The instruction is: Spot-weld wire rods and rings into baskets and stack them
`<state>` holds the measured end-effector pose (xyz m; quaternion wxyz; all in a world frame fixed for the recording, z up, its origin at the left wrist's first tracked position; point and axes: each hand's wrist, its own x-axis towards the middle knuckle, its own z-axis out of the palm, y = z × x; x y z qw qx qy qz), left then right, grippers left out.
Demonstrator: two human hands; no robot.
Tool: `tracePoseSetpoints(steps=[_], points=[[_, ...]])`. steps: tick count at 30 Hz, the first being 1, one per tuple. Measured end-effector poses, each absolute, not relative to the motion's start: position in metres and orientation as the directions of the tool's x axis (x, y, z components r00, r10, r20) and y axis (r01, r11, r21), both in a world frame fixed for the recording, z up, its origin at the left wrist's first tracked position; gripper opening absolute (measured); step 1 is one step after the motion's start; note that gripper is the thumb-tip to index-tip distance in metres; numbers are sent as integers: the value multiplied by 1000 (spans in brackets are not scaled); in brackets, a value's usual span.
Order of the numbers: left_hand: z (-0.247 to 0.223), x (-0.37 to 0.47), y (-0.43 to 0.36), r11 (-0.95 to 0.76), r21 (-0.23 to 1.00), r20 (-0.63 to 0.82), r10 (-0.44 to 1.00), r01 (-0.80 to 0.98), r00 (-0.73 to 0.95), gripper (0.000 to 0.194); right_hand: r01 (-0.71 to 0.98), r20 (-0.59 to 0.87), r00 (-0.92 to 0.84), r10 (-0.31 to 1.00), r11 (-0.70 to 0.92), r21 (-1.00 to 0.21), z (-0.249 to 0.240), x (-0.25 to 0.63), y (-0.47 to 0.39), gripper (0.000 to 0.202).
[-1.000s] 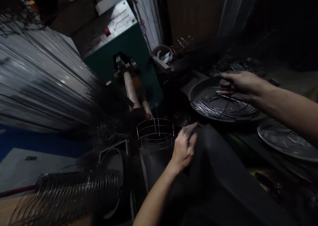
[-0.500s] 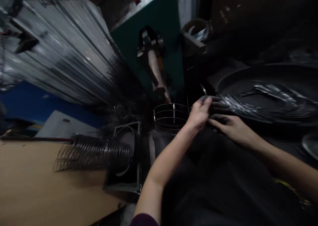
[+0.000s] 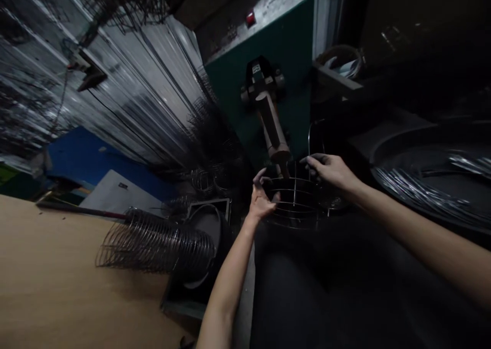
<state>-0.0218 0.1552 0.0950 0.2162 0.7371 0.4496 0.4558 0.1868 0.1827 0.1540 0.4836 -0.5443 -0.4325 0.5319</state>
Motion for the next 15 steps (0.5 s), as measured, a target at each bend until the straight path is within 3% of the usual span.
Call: tracePoseSetpoints(steps=[5,15], points=[[74,-24,143,-591,687,609,786,422,109,80,-199,-209,-45,977,-214,-956,149,165,188,14],[78,-32,148,-642,646,675,733,414,84,71,-245,-221,-92,971,-237,-940,148,155,192,16]])
